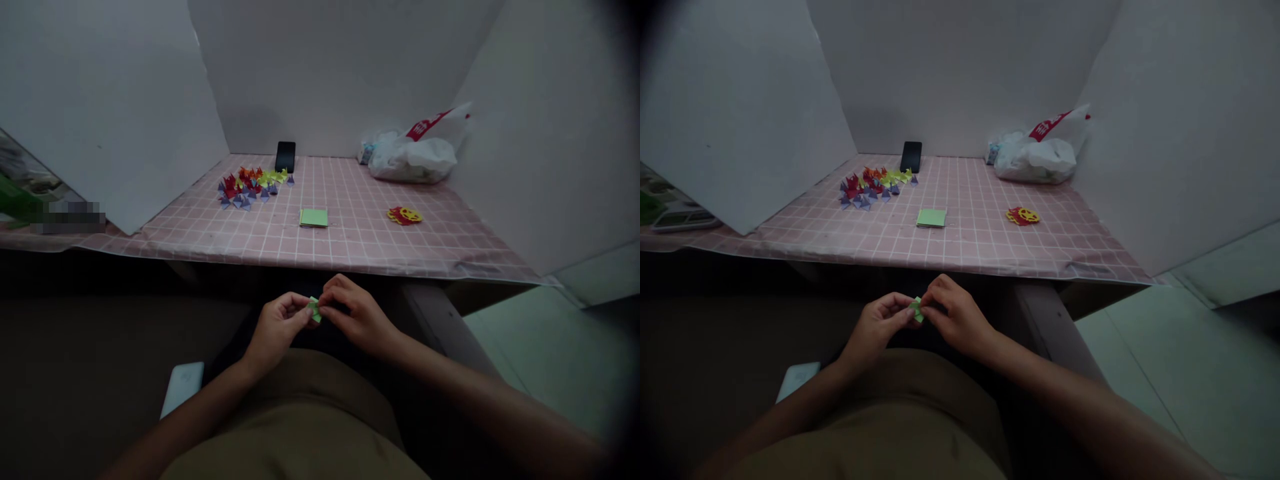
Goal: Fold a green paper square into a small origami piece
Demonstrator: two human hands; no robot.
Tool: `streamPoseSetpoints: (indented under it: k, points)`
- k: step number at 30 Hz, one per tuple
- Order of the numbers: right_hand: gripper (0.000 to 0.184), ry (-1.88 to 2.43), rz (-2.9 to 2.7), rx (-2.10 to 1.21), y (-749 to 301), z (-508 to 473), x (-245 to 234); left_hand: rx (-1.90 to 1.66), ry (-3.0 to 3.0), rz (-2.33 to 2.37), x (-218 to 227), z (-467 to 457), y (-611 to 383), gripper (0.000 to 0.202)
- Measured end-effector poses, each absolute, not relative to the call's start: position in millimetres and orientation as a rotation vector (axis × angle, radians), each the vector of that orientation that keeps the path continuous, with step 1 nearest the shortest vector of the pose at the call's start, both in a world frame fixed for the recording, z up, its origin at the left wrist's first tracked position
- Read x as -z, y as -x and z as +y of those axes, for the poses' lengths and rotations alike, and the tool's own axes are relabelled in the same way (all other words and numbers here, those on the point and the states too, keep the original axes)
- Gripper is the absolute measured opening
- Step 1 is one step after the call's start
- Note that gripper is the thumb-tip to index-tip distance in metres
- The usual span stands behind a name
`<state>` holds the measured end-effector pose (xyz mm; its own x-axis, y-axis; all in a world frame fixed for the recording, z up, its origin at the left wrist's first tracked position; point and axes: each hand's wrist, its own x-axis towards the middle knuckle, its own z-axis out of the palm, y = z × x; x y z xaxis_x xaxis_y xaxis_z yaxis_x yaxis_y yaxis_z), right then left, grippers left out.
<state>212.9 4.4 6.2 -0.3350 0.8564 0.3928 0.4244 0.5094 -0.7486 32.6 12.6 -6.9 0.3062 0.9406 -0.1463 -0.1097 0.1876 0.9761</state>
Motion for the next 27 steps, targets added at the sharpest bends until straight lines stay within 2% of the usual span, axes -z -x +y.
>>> streamPoseSetpoints:
  k: [27]
  points:
    - [0.014, 1.160, -1.813, -0.733, -204.4, -1.0, -6.5, -0.921, -0.995, 0.911, 11.9, 12.5, -32.8, 0.020]
